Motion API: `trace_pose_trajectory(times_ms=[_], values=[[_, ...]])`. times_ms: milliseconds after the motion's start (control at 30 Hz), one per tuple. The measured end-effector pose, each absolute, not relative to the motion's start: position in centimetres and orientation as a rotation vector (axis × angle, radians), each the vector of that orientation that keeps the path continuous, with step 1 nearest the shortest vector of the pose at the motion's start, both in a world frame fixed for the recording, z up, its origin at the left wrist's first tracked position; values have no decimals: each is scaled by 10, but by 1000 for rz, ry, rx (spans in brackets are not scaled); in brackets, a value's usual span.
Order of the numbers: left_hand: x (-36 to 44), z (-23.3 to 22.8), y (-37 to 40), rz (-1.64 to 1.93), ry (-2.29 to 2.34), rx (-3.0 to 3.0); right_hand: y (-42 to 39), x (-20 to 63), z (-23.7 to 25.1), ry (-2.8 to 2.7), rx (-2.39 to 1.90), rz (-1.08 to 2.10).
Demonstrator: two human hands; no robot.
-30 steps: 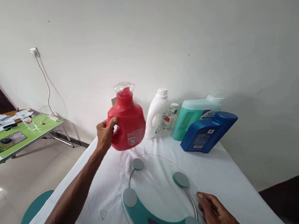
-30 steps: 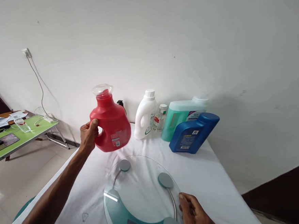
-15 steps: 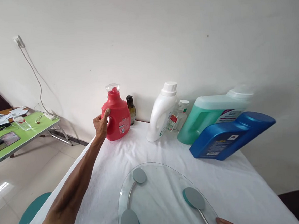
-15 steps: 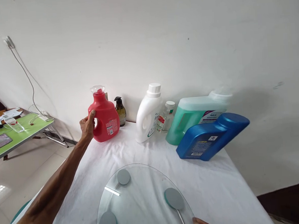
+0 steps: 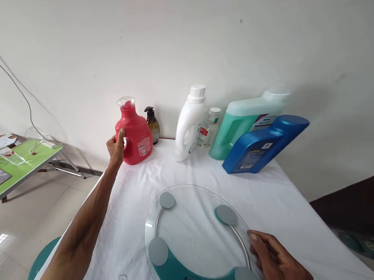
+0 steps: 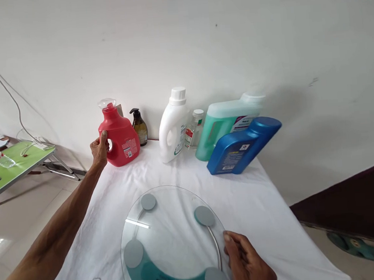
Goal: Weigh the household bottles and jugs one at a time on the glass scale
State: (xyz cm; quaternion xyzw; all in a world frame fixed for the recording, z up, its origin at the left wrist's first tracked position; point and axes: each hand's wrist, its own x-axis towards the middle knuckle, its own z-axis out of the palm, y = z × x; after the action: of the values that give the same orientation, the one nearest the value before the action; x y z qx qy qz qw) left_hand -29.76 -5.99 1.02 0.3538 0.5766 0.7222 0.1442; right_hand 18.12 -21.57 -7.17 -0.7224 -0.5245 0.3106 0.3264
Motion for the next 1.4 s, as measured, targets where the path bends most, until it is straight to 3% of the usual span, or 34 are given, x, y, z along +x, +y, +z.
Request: trace_pose_trajectory(times_ms=[267,433,733,1167,1400], values=[[-264,26,-97,2012,2439,1379,-224,165,-58,-1442,-1745,775],[-195,25,-108,1823,2083,1989,-225,166,-64,-1464,-1636,750],[-108,57,-32,1606,1808,1590,-228,169,-71,-1472,-1586,771],[-79,46,16,1950,1461,946,-226,171,-75,-1424,-1646,806],[-98,65,-6,2081,1438,854,-225,168,-79,-1394,-1644,794]])
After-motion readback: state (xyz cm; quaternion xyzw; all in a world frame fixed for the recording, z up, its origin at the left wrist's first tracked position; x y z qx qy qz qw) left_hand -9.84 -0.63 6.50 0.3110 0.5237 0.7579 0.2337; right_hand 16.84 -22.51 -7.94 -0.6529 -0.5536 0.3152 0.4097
